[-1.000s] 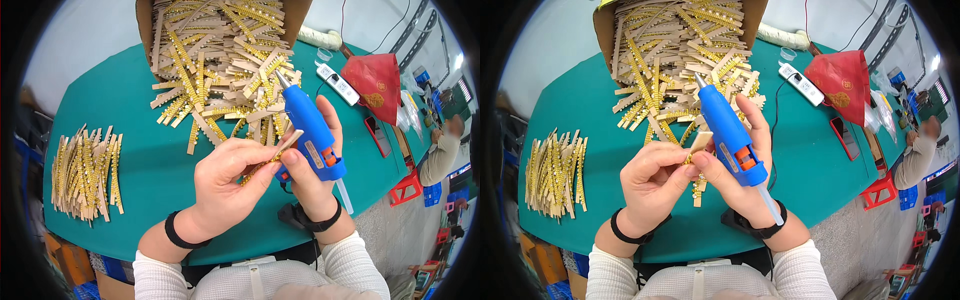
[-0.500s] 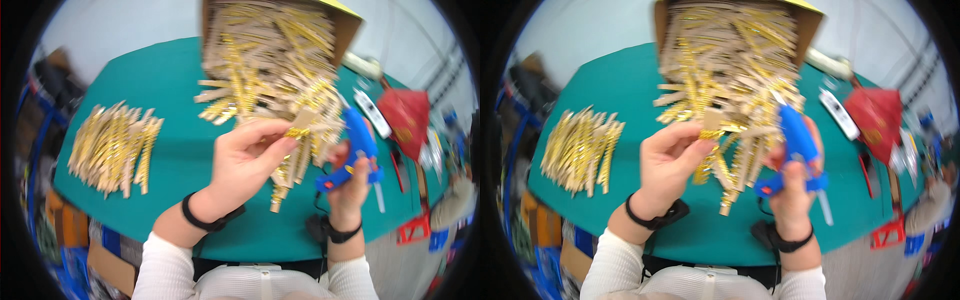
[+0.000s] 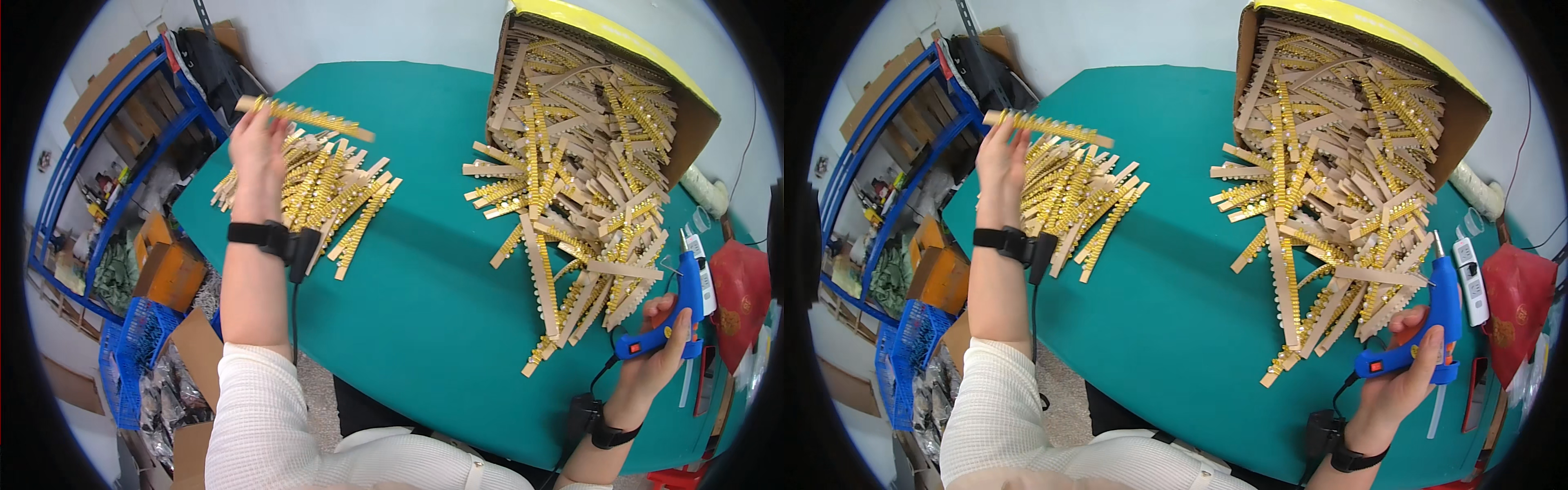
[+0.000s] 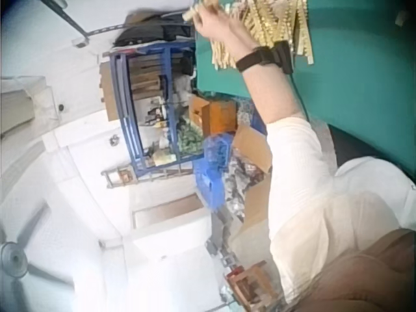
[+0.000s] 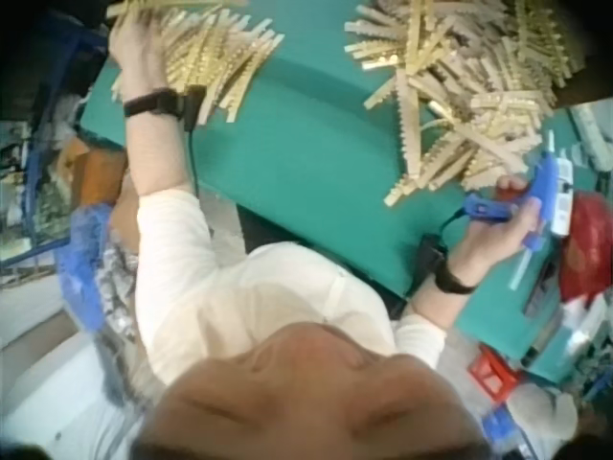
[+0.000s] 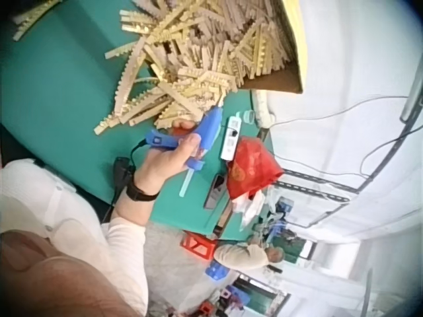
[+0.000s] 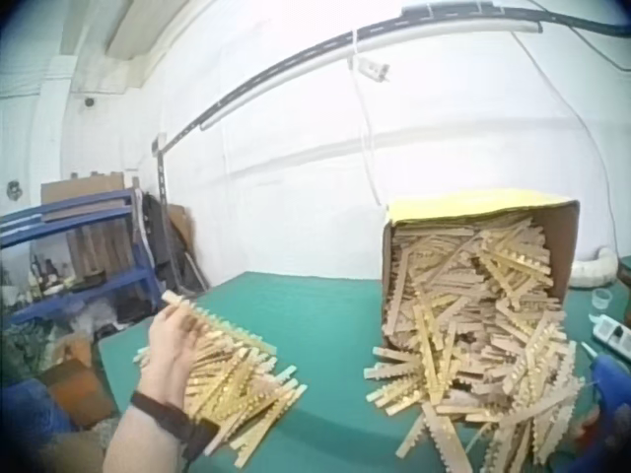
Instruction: Applying hot glue to decorative strips and attaching them to wooden sticks as part of manual assembly.
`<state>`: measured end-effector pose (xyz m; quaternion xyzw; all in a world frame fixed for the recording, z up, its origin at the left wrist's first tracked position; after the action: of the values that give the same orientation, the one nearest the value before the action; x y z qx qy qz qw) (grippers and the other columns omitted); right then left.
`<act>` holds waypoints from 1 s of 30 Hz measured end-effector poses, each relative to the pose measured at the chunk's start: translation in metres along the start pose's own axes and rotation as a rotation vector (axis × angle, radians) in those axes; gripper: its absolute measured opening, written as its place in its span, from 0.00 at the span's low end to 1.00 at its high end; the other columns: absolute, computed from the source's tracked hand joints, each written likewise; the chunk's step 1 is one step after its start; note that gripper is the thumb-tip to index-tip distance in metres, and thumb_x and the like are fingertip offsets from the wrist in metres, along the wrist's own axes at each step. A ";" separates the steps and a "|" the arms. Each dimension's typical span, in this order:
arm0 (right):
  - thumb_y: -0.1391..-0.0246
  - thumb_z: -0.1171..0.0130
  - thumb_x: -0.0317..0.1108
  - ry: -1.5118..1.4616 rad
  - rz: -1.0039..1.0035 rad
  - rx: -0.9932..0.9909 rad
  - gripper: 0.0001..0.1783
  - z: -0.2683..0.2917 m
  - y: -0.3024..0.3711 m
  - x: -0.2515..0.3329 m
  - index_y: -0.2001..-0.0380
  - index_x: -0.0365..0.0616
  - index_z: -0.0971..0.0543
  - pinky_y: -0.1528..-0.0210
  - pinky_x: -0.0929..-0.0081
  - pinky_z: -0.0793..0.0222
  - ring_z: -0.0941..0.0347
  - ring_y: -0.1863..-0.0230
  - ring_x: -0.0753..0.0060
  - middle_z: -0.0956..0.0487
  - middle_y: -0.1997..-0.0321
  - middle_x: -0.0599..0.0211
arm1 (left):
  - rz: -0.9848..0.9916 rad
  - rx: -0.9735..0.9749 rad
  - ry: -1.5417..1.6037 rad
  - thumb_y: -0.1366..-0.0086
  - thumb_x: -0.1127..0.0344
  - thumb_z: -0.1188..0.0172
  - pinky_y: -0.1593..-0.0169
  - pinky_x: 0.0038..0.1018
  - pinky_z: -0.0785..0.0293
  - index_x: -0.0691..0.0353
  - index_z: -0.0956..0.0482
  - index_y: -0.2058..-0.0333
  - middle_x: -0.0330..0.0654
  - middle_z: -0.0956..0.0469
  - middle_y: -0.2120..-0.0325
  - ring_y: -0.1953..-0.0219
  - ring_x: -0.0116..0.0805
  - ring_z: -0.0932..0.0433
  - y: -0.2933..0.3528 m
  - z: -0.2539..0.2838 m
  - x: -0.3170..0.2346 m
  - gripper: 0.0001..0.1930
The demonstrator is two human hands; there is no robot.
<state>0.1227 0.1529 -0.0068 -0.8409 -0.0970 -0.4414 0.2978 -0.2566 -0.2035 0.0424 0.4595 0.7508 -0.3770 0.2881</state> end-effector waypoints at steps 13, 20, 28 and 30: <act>0.45 0.51 0.39 -0.002 -0.023 0.055 0.18 -0.005 0.004 -0.006 0.57 0.35 0.32 0.63 0.79 0.38 0.34 0.69 0.75 0.29 0.71 0.66 | 0.061 0.701 -0.571 0.45 0.69 0.42 0.56 0.22 0.33 0.66 0.27 0.59 0.40 0.26 0.61 0.60 0.26 0.28 0.100 -0.044 0.028 0.14; 0.46 0.51 0.42 0.019 0.008 0.102 0.19 -0.007 0.003 -0.001 0.61 0.35 0.30 0.64 0.77 0.37 0.33 0.68 0.73 0.29 0.71 0.65 | -0.541 1.703 -0.721 0.55 0.77 0.40 0.56 0.33 0.31 0.60 0.24 0.63 0.42 0.26 0.62 0.60 0.44 0.29 0.251 -0.134 0.104 0.16; 0.53 0.41 0.35 -0.017 -0.103 0.030 0.32 -0.001 -0.007 0.000 0.46 0.38 0.39 0.64 0.80 0.32 0.31 0.69 0.78 0.28 0.66 0.65 | -0.515 1.768 -0.684 0.56 0.77 0.39 0.58 0.32 0.30 0.59 0.24 0.63 0.41 0.26 0.65 0.61 0.43 0.29 0.283 -0.155 0.109 0.17; 0.56 0.38 0.31 -0.037 -0.118 0.036 0.34 0.002 -0.009 -0.009 0.46 0.39 0.40 0.62 0.80 0.33 0.31 0.67 0.78 0.29 0.65 0.66 | -0.591 1.686 -0.603 0.56 0.78 0.40 0.59 0.31 0.30 0.59 0.24 0.61 0.43 0.26 0.64 0.62 0.42 0.28 0.283 -0.162 0.102 0.19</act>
<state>0.1151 0.1617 -0.0111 -0.8361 -0.1599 -0.4409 0.2846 -0.0556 0.0627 -0.0334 0.1906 0.2105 -0.9567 -0.0647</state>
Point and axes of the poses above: each hand's wrist, its own y-axis away from the middle knuckle, its own z-axis out of the back of the hand, x = y × z, the point moved 2 cm from there along -y, towards the middle knuckle
